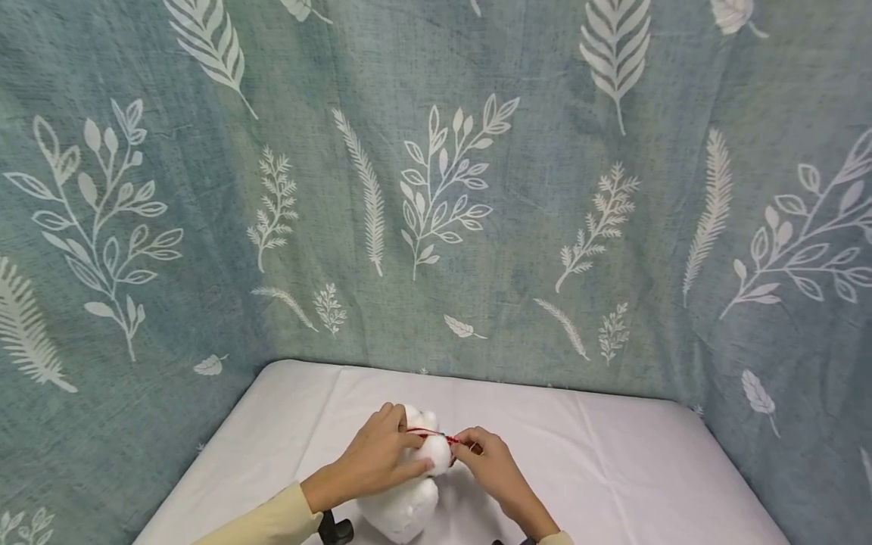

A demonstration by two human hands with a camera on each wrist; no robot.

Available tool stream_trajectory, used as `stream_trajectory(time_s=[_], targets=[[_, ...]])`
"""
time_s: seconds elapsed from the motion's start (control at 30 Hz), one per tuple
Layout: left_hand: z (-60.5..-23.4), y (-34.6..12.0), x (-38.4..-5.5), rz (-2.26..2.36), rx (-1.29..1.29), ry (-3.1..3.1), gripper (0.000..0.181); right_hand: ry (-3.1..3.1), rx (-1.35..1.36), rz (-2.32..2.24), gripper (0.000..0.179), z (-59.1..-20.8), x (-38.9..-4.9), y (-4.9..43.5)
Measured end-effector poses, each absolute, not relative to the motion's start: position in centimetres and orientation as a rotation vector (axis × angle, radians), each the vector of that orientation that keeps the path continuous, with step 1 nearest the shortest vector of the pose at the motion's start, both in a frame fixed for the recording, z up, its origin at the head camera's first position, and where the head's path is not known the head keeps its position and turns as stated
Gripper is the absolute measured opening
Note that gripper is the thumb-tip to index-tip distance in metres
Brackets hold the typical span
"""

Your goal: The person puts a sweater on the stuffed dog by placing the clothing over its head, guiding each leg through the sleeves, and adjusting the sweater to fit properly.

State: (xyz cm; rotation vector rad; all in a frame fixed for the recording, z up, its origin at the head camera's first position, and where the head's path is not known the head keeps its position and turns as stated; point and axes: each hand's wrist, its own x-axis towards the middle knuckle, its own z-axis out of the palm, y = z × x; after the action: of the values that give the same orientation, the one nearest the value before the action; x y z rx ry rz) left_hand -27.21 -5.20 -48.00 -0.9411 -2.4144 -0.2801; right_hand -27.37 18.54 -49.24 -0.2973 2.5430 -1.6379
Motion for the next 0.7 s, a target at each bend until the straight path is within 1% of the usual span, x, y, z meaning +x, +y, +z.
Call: stream_trajectory(time_s=[0.07,0.17,0.33,0.47,0.57,0.7], targets=[[-48.0,-4.9,-27.3,-0.251,-0.897,-2.418,0.028,2.511,-0.307,-1.672,0.019,-48.7,-27.3,19.1],[-47.9,-4.3,-27.4,-0.234,-0.843,-2.426,0.032,2.492,-0.362,-1.687,0.017,-47.7,-26.9,19.6],[-48.3,-3.3,-27.7,-0.283,-0.772,-2.438,0.043,2.525,-0.594,-1.625,0.011,-46.8,-26.0,19.3],[-48.6,-3.0,-27.8,-0.391,-0.777,-2.445,0.042,2.581,-0.726,-1.558,0.008,-47.0,-25.8,19.0],[-48.5,-3.3,-27.8,-0.505,-0.82,-2.465,0.04,2.57,-0.674,-1.547,0.013,-47.3,-25.9,19.3],[-48.1,-4.3,-27.9,-0.636,-0.898,-2.521,0.042,2.541,-0.492,-1.602,0.022,-47.7,-26.2,19.7]])
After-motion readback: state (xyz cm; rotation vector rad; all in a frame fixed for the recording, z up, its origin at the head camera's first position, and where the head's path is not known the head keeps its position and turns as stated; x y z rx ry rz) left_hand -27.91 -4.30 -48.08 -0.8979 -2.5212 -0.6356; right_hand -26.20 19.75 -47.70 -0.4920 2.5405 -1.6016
